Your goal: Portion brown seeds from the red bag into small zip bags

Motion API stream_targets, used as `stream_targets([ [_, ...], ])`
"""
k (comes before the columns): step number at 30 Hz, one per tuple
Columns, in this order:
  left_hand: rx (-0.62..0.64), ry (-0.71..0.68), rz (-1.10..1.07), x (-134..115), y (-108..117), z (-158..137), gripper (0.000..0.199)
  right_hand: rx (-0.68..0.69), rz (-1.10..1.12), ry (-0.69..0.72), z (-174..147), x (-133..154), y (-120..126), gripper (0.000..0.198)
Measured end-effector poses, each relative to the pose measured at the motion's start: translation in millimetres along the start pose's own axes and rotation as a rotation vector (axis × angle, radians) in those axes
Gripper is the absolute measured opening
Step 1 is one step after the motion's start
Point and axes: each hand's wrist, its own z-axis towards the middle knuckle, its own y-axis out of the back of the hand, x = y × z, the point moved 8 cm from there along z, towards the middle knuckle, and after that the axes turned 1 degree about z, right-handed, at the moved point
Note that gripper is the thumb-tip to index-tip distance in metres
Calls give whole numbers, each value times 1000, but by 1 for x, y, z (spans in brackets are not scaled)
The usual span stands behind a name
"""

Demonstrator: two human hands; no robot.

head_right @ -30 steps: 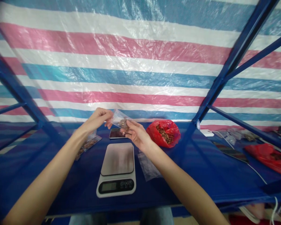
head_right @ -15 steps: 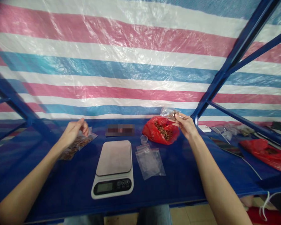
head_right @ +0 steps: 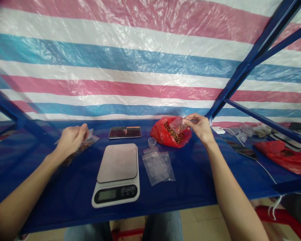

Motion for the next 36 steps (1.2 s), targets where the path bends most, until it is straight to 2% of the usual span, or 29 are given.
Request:
stream_targets([
  [7,8,8,23,-2,-2,1,61,31,-150,92,-11,19,-19,58],
  [13,42,4,46,-1,-6,2,67,109,-226,158,-13,12,-34,56],
  [19,53,10,75,-3,-8,3,66,-70,-258,282,-18,27,-25,44],
  [30,27,38,30,9,-7,5,61,-123,-285,237,-19,22,-26,43],
  [33,9,47,16,12,-5,4,62,-164,-231,260,-24,35,-24,39],
  [36,-8,50,19,14,-3,3,61,-178,-124,328,-44,61,-26,30],
])
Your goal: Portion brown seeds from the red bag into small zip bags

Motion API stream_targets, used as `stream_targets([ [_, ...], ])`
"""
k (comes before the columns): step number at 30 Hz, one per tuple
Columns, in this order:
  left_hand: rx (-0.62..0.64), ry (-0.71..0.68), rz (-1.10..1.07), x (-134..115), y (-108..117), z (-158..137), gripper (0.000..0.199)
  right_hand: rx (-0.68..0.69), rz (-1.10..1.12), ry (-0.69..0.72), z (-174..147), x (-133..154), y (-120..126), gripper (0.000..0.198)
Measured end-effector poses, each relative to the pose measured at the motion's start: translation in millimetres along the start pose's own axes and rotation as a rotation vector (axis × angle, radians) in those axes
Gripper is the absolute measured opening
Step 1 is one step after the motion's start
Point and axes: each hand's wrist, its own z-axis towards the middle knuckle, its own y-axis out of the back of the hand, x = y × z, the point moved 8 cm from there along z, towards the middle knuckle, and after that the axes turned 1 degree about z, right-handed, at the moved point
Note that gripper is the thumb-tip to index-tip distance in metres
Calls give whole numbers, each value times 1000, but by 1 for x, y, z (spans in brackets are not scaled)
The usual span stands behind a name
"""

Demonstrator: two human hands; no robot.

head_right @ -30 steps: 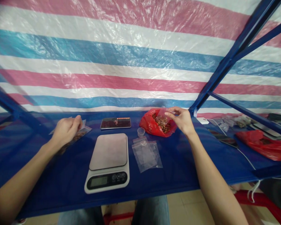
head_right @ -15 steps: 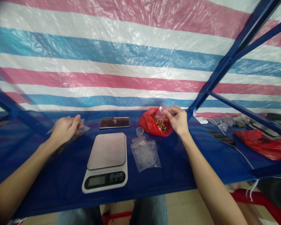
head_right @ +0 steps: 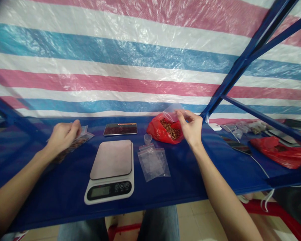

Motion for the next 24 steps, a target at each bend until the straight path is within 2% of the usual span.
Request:
stream_targets([
  [2,4,-2,4,3,-1,0,61,47,22,87,-16,28,1,22],
  [3,11,-4,7,4,-2,0,62,119,11,143,-27,42,-1,20],
  [6,26,-11,23,8,-5,1,62,498,-31,336,-74,72,-14,39],
  [9,27,-3,46,11,-5,1,62,885,-170,424,-124,66,-18,68],
  [11,26,10,65,12,-5,2,62,1014,-250,416,-141,52,-11,77],
  [12,26,13,76,12,-5,2,61,1019,-261,411,-142,47,-6,78],
  [14,50,-10,85,13,-7,3,57,931,-224,407,-132,47,3,73],
  [17,146,-95,54,13,-19,3,44,759,-110,426,-107,66,7,58],
  [21,282,-99,63,21,-34,-1,52,629,47,414,-80,100,-17,45],
  [24,343,-94,-39,18,-34,-7,53,566,179,336,-63,114,-45,41],
])
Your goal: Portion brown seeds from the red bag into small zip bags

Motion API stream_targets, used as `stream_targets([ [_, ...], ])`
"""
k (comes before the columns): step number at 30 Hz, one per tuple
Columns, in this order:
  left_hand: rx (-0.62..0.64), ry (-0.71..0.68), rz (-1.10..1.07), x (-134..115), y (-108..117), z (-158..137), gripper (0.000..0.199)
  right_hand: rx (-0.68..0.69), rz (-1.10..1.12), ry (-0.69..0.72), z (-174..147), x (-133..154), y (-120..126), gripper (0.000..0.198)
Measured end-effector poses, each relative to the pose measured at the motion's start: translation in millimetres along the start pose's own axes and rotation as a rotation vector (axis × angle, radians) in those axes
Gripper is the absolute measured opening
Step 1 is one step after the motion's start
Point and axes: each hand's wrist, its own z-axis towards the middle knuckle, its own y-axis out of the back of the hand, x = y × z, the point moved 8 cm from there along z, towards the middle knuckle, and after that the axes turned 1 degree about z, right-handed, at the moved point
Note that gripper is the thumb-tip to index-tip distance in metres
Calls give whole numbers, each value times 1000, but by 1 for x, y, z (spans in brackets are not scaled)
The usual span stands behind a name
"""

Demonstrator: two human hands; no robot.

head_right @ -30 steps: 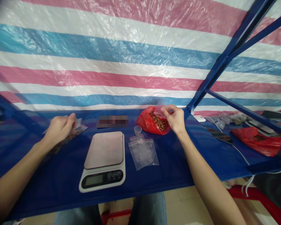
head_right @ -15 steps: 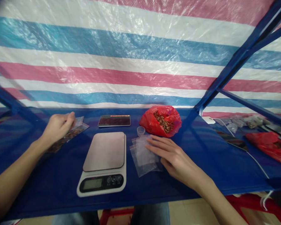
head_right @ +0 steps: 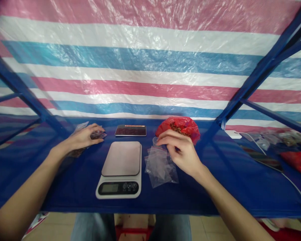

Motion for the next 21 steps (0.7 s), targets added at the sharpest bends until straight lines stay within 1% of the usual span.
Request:
stream_targets([
  [3,-56,13,-136,-3,14,-7,51,-89,128,-58,25,-6,-14,38],
  [6,-89,58,-173,2,27,-12,50,-137,198,-66,39,-15,-27,36],
  [8,-70,94,-160,10,27,-11,49,-153,142,-49,39,-23,-36,36],
  [10,-54,104,-139,17,23,-8,40,-128,8,3,33,-31,-46,36],
  [12,-75,83,-106,21,21,-5,31,-87,-115,58,23,-38,-54,34],
  [14,-128,61,-75,21,25,-4,30,-97,-148,65,14,-44,-53,34],
  [17,-244,42,-115,12,40,-6,34,-231,-116,6,9,-46,-36,35],
  [19,-348,32,-258,2,53,-8,42,-301,-83,-59,12,-43,-29,34],
  [21,-457,7,-484,-13,63,-9,53,-293,3,-156,20,-45,-34,29],
])
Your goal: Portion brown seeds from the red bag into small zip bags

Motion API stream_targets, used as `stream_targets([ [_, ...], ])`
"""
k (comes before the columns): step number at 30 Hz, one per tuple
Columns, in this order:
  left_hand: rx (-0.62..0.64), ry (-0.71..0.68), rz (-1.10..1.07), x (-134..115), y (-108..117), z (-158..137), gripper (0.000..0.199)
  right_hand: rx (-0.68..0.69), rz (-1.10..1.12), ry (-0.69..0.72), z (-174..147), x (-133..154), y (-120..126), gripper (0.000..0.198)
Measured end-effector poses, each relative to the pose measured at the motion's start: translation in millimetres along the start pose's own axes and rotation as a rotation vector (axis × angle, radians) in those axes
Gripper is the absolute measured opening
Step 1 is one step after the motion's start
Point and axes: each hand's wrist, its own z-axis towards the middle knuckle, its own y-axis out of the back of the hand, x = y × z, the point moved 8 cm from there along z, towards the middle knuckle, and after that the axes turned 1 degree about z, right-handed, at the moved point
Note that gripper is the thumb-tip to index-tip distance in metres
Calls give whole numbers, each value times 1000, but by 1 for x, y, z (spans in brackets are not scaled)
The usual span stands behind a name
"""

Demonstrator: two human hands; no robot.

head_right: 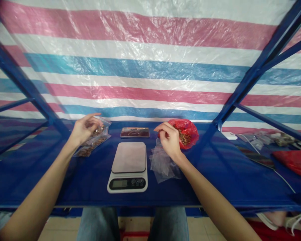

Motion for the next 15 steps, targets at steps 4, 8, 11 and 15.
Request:
stream_targets([
  [4,103,-16,-363,-39,-41,10,70,290,335,-267,8,-7,-54,27],
  [8,324,-98,-454,-85,-89,25,78,445,585,-385,27,-4,-96,37],
  [11,379,-164,-460,-110,-98,41,81,345,618,-400,58,-6,-95,31],
  [15,375,-193,-445,-120,-90,68,80,408,684,-497,86,-8,-92,31],
])
